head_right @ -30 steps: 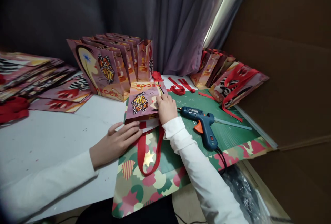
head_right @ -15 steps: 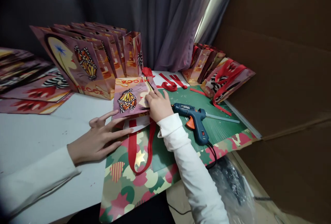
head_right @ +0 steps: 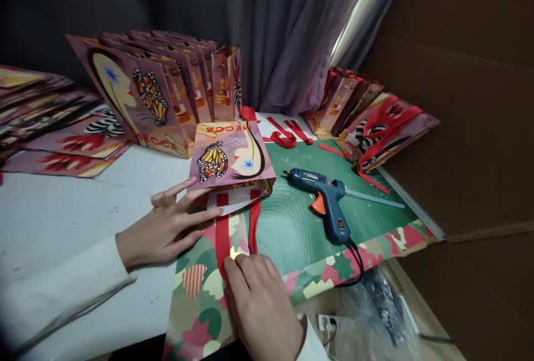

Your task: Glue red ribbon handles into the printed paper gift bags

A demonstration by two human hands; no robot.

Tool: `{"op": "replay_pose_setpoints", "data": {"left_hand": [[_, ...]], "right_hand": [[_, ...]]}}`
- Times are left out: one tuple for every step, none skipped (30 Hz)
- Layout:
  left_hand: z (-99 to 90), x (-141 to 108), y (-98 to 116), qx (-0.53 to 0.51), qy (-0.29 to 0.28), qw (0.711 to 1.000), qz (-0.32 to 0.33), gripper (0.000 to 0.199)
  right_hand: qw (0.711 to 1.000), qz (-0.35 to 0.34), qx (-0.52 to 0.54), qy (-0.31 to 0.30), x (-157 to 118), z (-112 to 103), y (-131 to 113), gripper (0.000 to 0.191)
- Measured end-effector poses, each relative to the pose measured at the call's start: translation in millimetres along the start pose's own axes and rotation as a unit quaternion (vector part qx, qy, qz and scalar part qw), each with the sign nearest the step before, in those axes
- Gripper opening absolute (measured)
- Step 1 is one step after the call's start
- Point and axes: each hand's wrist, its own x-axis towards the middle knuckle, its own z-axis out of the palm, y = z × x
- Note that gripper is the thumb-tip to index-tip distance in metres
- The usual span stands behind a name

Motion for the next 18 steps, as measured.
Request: {"op": "replay_pose_setpoints", "data": {"left_hand": [[0.0,-0.1,0.2,-0.004,-0.002,1.000,-0.003,0.049],[0.2,-0.2,0.3,-0.010,-0.004,1.000,-0.006,0.050],[0.5,-0.3,0.2,-0.014,-0.005,1.000,-0.008,0.050],[1.1,-0.6,0.1,-0.018,-0.005,1.000,-0.009,0.050],[1.8,-0.8,-0.2,-0.020,-0.004,1.000,-0.008,0.050],[2.8,-1.1,-0.6,-0.021,-0.003,1.000,-0.007,0.050],[3.8,-1.4,-1.0,-0.022,-0.001,1.000,-0.006,0.049],[4.8,-1.8,-1.4,-0.024,0.003,1.000,-0.006,0.049],[5.7,-2.1,-1.7,-0.028,0.005,1.000,-0.007,0.050],[6.3,-2.5,-1.9,-0.032,0.007,0.999,-0.009,0.051],[6.7,-2.7,-2.0,-0.035,0.008,0.999,-0.011,0.052],[6.7,-3.0,-1.9,-0.037,0.008,0.999,-0.013,0.053],[6.4,-3.1,-1.8,-0.037,0.005,0.999,-0.013,0.054],[5.9,-3.2,-1.6,-0.037,0.003,0.999,-0.013,0.055],[5.3,-3.3,-1.3,-0.036,0.001,0.999,-0.011,0.056],[4.8,-3.3,-0.9,-0.036,0.000,0.999,-0.010,0.057],[4.3,-3.3,-0.5,-0.037,-0.001,0.999,-0.009,0.058],[4.1,-3.4,-0.1,-0.037,0.000,0.999,-0.008,0.058]], "right_hand": [[1.000,-0.008,0.007,0.006,-1.0,-2.9,2.6,0.034],[1.000,-0.010,0.015,0.011,-1.5,-6.6,5.2,0.034],[1.000,-0.005,0.023,0.018,-1.7,-10.6,8.3,0.035],[0.999,0.006,0.031,0.024,-1.3,-14.2,12.0,0.037],[0.999,0.018,0.035,0.028,-0.2,-16.8,16.7,0.040],[0.999,0.027,0.036,0.029,1.5,-18.2,22.2,0.044],[0.999,0.030,0.034,0.027,3.8,-18.2,28.4,0.047],[0.999,0.026,0.030,0.020,6.6,-16.9,34.9,0.049],[0.999,0.019,0.024,0.012,9.7,-14.6,41.1,0.050],[1.000,0.014,0.016,0.005,12.9,-11.9,46.6,0.048],[1.000,0.013,0.008,0.000,16.1,-9.1,51.0,0.045],[1.000,0.016,0.004,-0.004,18.9,-6.6,54.0,0.040],[1.000,0.023,0.002,-0.008,21.4,-4.8,55.6,0.035],[1.000,0.029,0.002,-0.010,23.4,-3.9,55.9,0.029],[0.999,0.034,0.003,-0.012,24.9,-4.0,55.2,0.025],[0.999,0.037,0.005,-0.014,25.6,-5.3,54.2,0.023],[0.999,0.035,0.007,-0.016,25.6,-7.6,53.5,0.021],[0.999,0.032,0.009,-0.016,24.8,-11.0,53.9,0.022]]}}
